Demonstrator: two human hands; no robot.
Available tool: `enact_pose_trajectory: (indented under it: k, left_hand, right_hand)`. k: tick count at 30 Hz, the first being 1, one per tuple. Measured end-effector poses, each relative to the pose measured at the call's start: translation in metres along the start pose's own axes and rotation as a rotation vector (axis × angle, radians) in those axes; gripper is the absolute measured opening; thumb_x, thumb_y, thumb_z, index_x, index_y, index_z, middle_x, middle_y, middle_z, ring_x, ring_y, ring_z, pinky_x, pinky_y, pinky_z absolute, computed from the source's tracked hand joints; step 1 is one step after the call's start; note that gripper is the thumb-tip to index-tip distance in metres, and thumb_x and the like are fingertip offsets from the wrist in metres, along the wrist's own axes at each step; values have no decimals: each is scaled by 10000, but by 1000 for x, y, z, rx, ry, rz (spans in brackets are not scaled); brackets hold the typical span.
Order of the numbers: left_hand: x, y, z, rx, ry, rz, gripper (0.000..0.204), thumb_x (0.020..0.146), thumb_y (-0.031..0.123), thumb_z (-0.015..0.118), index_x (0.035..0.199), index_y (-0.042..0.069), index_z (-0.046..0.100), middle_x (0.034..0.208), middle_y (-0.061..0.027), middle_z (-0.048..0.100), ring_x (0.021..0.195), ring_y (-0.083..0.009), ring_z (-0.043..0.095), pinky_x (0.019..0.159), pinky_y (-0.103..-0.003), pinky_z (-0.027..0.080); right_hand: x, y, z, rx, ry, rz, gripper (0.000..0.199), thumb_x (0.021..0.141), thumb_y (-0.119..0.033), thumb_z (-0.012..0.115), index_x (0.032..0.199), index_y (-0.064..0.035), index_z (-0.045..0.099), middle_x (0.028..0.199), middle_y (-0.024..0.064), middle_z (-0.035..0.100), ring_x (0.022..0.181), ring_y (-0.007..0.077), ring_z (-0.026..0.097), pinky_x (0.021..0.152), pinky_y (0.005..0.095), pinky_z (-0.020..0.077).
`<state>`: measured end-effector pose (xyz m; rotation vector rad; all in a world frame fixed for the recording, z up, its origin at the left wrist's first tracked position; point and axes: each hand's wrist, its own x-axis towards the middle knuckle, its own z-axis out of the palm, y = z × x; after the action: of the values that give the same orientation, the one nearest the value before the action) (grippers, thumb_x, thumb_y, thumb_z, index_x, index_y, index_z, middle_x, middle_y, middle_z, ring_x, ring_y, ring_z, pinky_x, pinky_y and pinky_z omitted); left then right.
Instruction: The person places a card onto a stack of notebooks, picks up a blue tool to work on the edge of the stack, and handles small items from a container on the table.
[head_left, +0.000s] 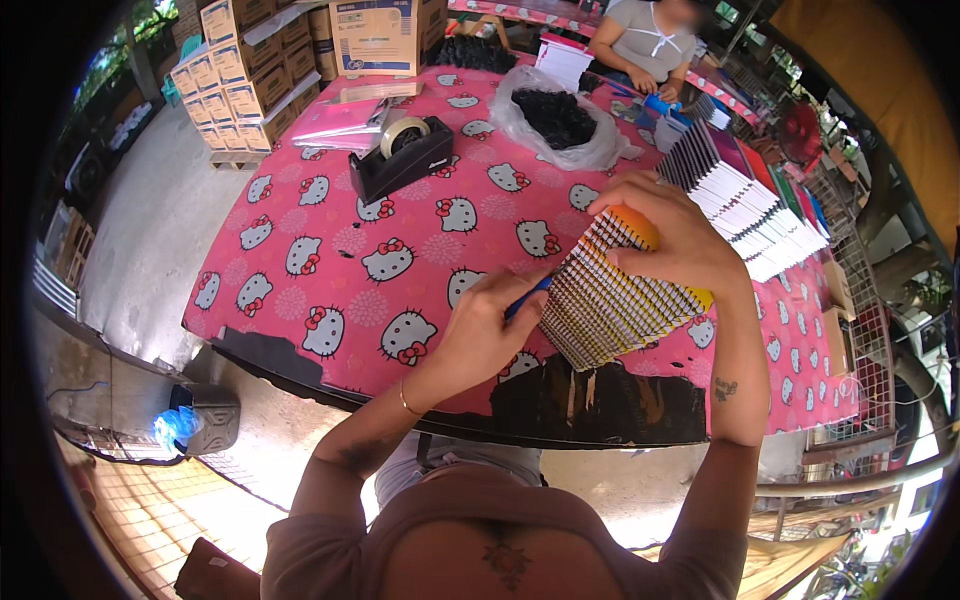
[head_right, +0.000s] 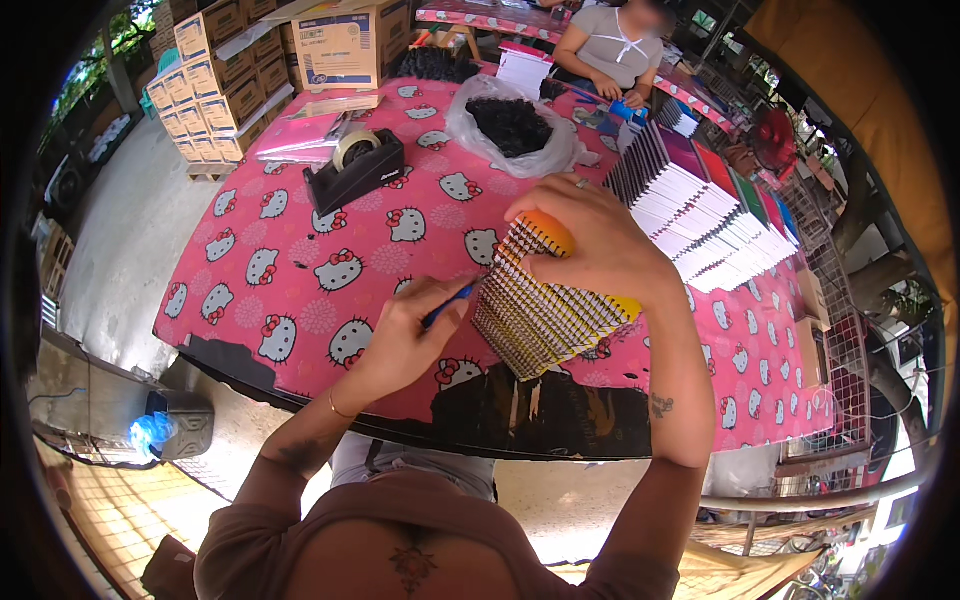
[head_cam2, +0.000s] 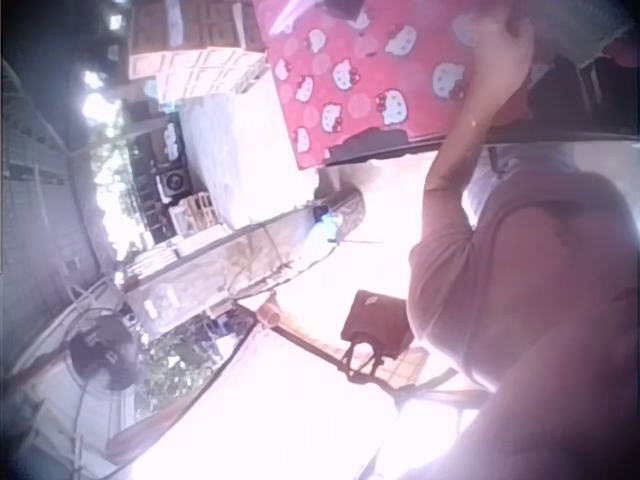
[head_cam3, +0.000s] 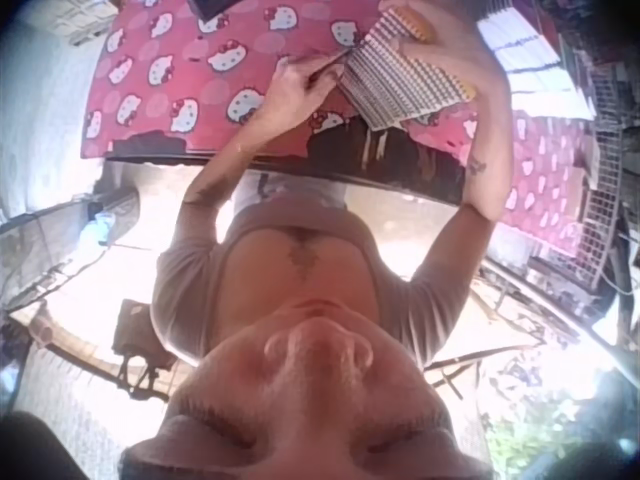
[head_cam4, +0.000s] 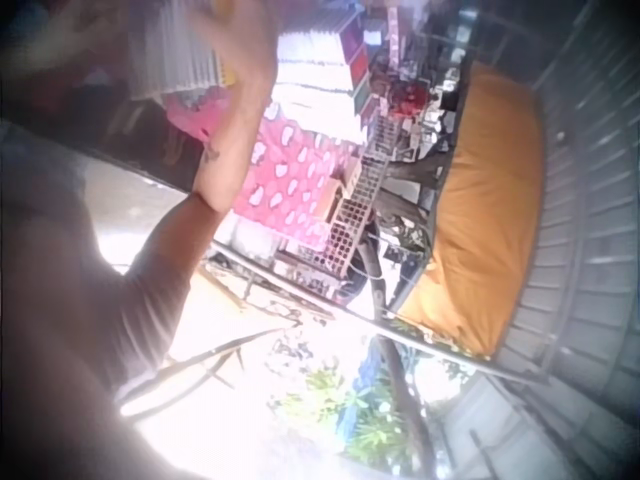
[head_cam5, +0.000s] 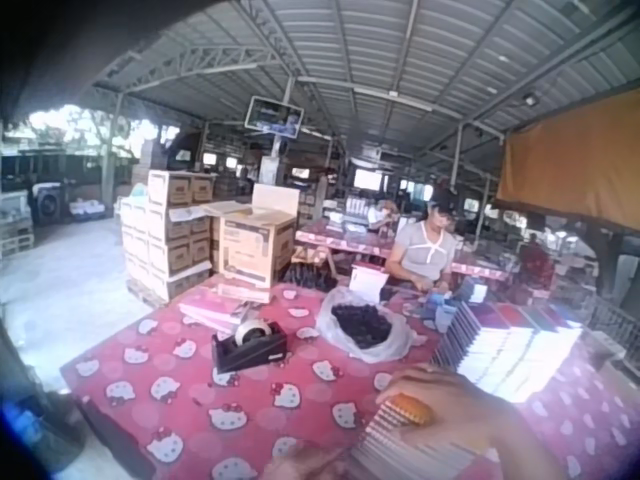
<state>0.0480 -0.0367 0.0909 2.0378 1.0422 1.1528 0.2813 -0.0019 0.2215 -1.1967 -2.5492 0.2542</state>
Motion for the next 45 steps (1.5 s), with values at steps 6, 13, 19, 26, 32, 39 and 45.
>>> enact_pose_trajectory:
  k: [6,13,19,26,32,39,45]
  left_hand:
    - [-3,-10,3,-823,-207,-474,358,960,253,544,1166,-35,597,878,-85,651,706,-166,608,661,-287,507]
    - [-10,-8,7,386,119,293,374,988,269,481,1153,-55,568,887,-118,656,731,-195,655,715,-319,560]
    - [-8,-13,11,-1005,-219,-659,364,986,248,496,1167,-56,583,887,-83,646,726,-167,604,683,-297,506]
    - [-13,-12,12,-58,40,27,291,913,170,598,1164,26,632,779,-117,586,711,-172,561,659,-353,469]
    - [-13,-21,16,82,111,156,300,927,149,575,1192,17,621,847,-115,624,698,-193,608,646,-319,493]
    - [-16,-35,20,-912,-221,-546,356,990,257,485,1150,-46,581,920,-116,670,785,-228,692,717,-325,573]
    - [-11,-35,21,-903,-259,-583,369,982,283,496,1134,-42,581,918,-128,666,784,-234,695,715,-332,578]
  right_hand:
    - [0,-1,1,-24,-2,11,428,696,-242,694,1092,-119,587,1092,83,574,1090,285,531,953,400,383]
    - [0,-3,0,6,-9,11,439,673,-125,707,1094,-87,583,1093,83,564,1088,281,532,954,370,405]
    - [0,-1,0,14,-8,12,429,682,-161,701,1090,-92,584,1087,83,566,1080,284,535,948,379,403]
    - [1,-1,0,17,-11,12,424,702,-233,690,1095,-114,583,1080,80,572,1085,288,530,951,397,390]
    - [1,0,0,7,-5,1,410,700,-225,686,1080,-111,581,1073,77,576,1080,280,535,952,394,391]
    - [2,1,1,-5,-9,-24,406,699,-218,683,1077,-110,579,1072,71,578,1069,286,542,947,393,398]
    - [3,0,1,-8,-2,-18,415,699,-218,682,1085,-108,577,1066,76,576,1058,291,546,933,390,406]
